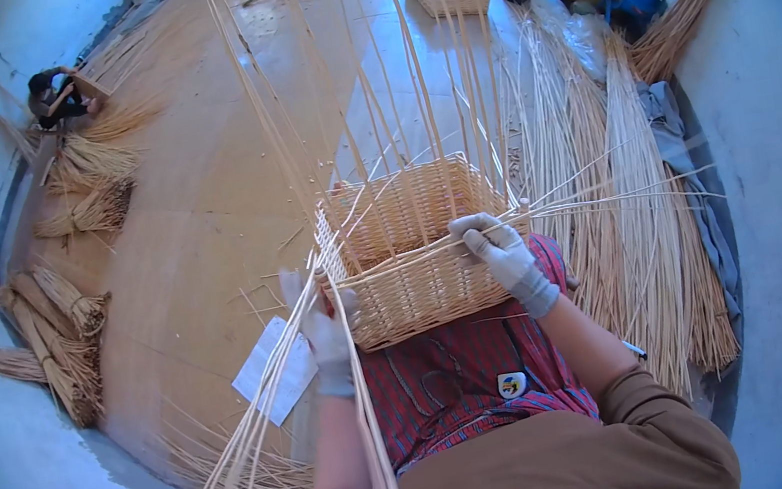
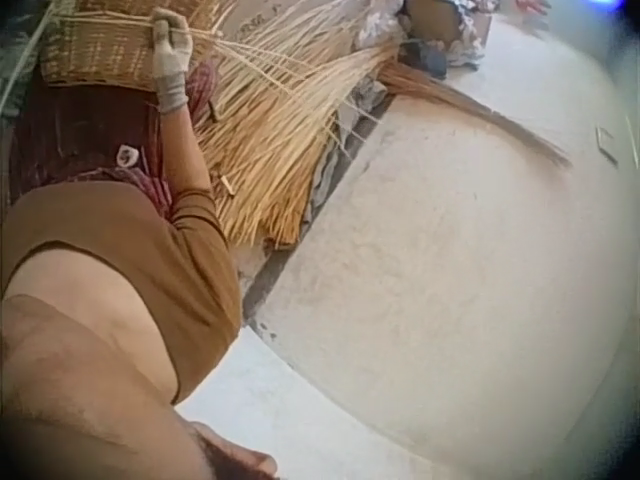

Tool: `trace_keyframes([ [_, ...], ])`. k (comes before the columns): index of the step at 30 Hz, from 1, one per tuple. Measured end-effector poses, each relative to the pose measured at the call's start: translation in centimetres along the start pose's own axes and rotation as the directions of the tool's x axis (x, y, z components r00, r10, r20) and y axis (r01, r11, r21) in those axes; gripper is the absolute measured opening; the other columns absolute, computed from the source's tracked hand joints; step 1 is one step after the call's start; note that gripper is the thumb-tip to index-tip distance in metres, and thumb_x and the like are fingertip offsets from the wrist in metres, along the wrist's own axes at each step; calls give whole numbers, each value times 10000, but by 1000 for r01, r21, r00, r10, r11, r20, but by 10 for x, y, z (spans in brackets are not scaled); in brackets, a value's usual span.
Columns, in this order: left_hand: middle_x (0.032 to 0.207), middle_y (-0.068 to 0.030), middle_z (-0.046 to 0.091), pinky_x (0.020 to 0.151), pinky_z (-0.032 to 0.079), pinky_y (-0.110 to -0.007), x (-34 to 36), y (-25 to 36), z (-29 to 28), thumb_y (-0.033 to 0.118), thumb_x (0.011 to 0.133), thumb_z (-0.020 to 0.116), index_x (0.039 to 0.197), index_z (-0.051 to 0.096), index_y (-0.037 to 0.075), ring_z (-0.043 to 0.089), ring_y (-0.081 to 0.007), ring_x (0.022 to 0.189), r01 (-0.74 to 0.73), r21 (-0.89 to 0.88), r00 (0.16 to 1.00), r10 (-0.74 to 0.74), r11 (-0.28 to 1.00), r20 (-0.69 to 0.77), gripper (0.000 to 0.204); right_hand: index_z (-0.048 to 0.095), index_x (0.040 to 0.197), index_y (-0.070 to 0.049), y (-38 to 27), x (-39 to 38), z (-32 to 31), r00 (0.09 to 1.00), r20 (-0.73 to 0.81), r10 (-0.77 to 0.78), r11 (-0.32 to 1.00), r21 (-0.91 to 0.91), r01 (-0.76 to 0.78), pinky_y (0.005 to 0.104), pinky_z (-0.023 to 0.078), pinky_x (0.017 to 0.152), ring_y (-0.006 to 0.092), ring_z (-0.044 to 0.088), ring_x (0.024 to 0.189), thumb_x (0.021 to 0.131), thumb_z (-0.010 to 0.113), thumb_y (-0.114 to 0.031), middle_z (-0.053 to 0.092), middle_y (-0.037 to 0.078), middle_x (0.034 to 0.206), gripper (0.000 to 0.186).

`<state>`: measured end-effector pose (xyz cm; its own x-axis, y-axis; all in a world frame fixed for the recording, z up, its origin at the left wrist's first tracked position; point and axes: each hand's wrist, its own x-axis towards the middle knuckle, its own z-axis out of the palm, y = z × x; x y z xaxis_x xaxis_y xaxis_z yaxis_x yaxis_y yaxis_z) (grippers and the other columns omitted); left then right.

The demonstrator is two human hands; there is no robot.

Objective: The recorder is weaving a rectangular basket using long wooden strips.

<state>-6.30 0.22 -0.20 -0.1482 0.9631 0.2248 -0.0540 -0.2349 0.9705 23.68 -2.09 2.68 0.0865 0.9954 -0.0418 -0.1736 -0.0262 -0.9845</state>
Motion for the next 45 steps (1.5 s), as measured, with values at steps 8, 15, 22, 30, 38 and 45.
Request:
trace_keyframes([
  [8,1270,-34,588,872,546,-272,43,-65,-9,86,890,816,1398,497,117,604,-131,1028,202,-252,969,-156,946,189,600,619,1307,-45,-37,56,118,898,119,-424,850,-292,439,313,591,814,164,710,1040,1057,602,-115,718,111,1230,260],
  [15,1271,-41,565,995,500,-257,30,-61,9,41,951,740,1363,539,89,553,-132,1143,-5,-178,1000,0,984,-23,460,356,1617,-157,-57,111,146,844,276,-460,887,188,422,392,566,932,240,690,1113,997,626,-166,580,165,1469,677],
  [22,1109,-22,601,928,540,-332,17,-35,22,133,938,764,1375,527,35,596,-146,911,-142,21,964,143,990,-226,506,588,1376,-74,12,-9,7,968,-251,25,993,118,5,232,522,573,151,753,844,1034,683,-187,772,55,1065,372],
  [30,1065,-101,654,708,572,-322,-20,22,73,177,1021,675,1300,544,38,669,-162,840,-181,328,979,138,927,150,338,705,1205,-109,33,-9,-2,940,-339,42,976,217,35,238,538,579,141,756,886,1000,733,-180,777,55,1067,219],
  [38,820,-46,670,449,524,-272,30,28,93,320,1051,653,1065,645,46,642,-131,518,414,385,845,-506,825,174,275,487,1518,-82,-58,90,87,720,73,-690,560,-577,595,374,516,1008,185,646,1203,1002,595,-18,690,109,1238,531],
  [45,1139,-117,693,683,598,-402,4,40,111,160,926,753,1327,678,146,736,-253,838,-360,596,919,381,718,96,409,520,1450,-44,-4,1,-22,925,-200,-323,927,133,352,350,544,972,164,655,1109,1073,546,-83,673,86,1145,380],
])
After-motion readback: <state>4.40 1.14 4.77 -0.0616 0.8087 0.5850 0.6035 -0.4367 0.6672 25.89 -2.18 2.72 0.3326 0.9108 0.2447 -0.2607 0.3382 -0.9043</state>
